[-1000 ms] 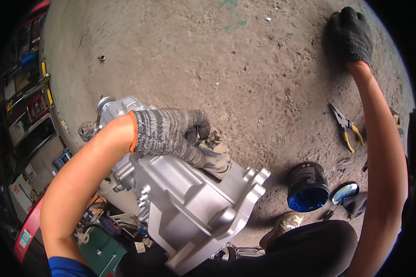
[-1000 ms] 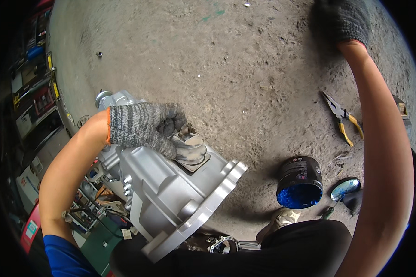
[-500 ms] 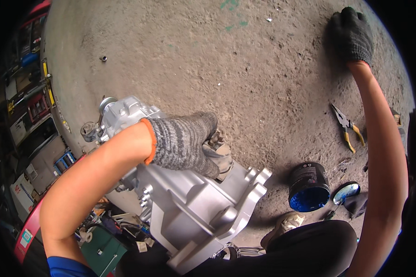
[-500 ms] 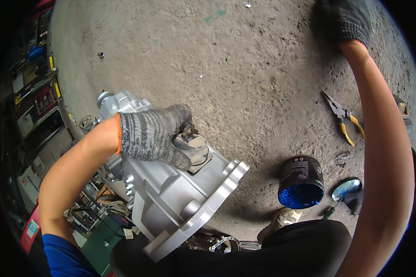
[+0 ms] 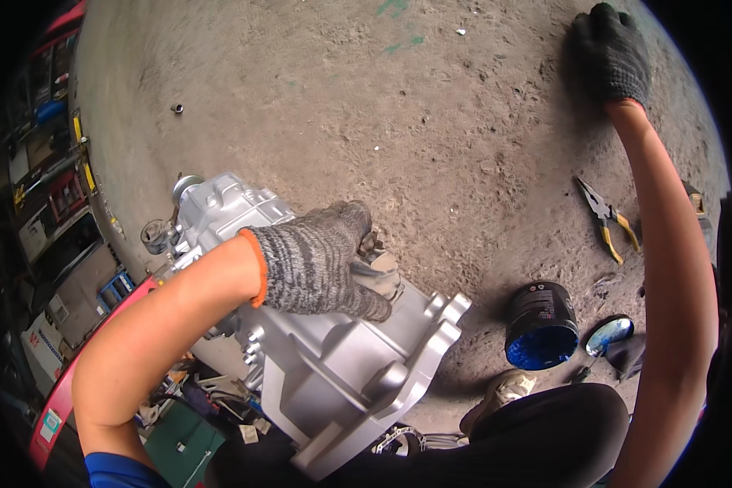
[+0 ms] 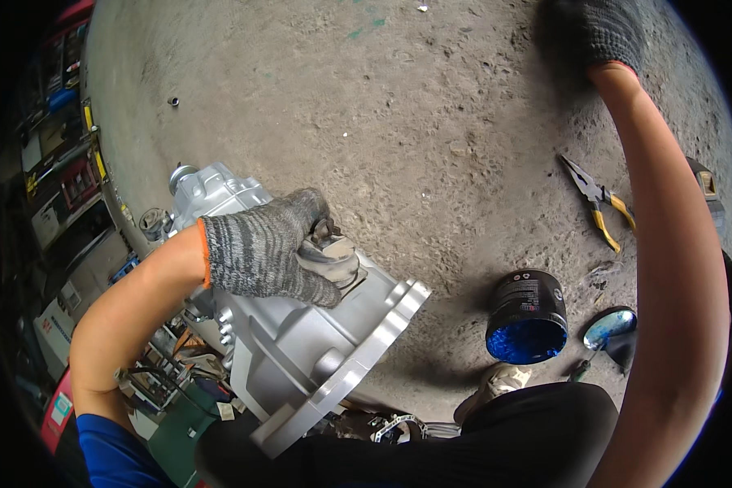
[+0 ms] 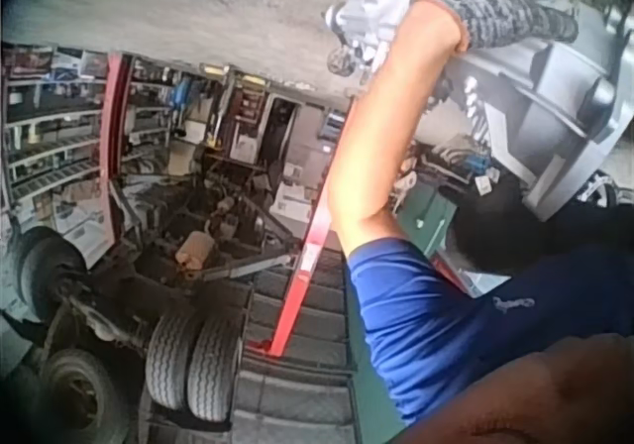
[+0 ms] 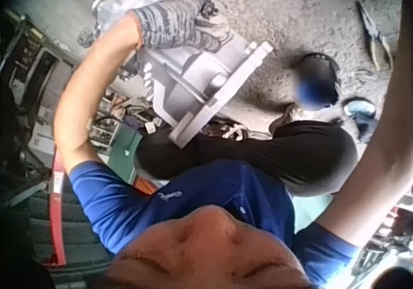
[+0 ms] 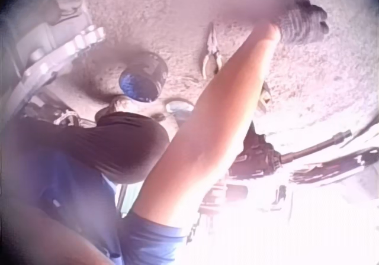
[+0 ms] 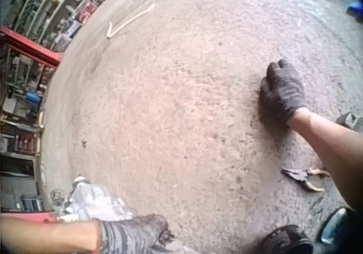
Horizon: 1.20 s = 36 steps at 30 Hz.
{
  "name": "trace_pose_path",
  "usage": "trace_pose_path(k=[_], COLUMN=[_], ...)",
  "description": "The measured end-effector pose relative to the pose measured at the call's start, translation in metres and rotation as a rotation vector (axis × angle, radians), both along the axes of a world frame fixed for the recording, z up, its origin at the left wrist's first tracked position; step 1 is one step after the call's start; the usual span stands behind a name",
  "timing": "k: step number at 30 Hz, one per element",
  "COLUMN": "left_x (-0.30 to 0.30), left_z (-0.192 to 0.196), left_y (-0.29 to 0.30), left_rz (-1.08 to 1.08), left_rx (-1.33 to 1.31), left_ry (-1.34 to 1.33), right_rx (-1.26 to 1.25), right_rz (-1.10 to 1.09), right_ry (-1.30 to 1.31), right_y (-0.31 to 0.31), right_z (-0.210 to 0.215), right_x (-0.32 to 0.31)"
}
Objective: The person assembles a motorcycle engine casing, applying blue grease to internal components and wiping surfaces with a cloth. They rotate the casing to access different areas and use a screwdriver to adjust parts inside.
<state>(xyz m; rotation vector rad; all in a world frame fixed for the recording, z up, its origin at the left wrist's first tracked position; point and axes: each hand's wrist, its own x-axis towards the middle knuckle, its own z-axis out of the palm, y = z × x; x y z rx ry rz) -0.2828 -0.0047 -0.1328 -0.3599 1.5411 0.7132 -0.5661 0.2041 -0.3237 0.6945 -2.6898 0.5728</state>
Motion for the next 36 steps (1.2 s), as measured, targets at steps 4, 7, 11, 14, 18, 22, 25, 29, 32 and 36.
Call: trace_pose_path(k=[4,7,11,14,18,22,25,29,32,36], left_x=[-0.005,0.003,-0.001,0.006,0.006,0.002,0.006,0.005,-0.014,0.014], left_z=[0.0,0.001,-0.008,-0.006,-0.001,0.002,-0.003,-0.002,0.011,0.001], left_y=[0.002,0.003,0.005,0.002,0.003,0.007,0.011,0.009,0.005,-0.038], left_rz=[-0.031,0.014,-0.033,-0.031,-0.02,-0.061,-0.051,-0.126,0.026,0.006], left_rx=[0.017,-0.011,0.042,0.009,-0.012,-0.026,-0.084,-0.062,-0.066,0.297], left_ry=[0.028,0.035,0.086,0.089,0.083,0.095,0.117,0.102,-0.11,0.305], right_rx=[0.063,0.056,0.063,0.035,0.036,0.046,0.038,0.034,0.0,0.072], right_rz=[-0.07,-0.048,-0.072,-0.056,-0.049,-0.054,-0.061,-0.065,-0.047,-0.055], right_ry=[0.002,-0.014,-0.011,-0.037,-0.037,-0.074,-0.058,-0.094,-0.036,0.001], right_y=[-0.004,-0.01,0.008,-0.006,-0.009,-0.004,-0.006,-0.004,-0.01,0.015], right_z=[0.034,0.026,0.041,0.032,0.034,0.035,0.034,0.039,0.034,0.033], right_x=[0.015,0.017,0.01,0.017,0.02,0.016,0.016,0.017,0.023,0.002])
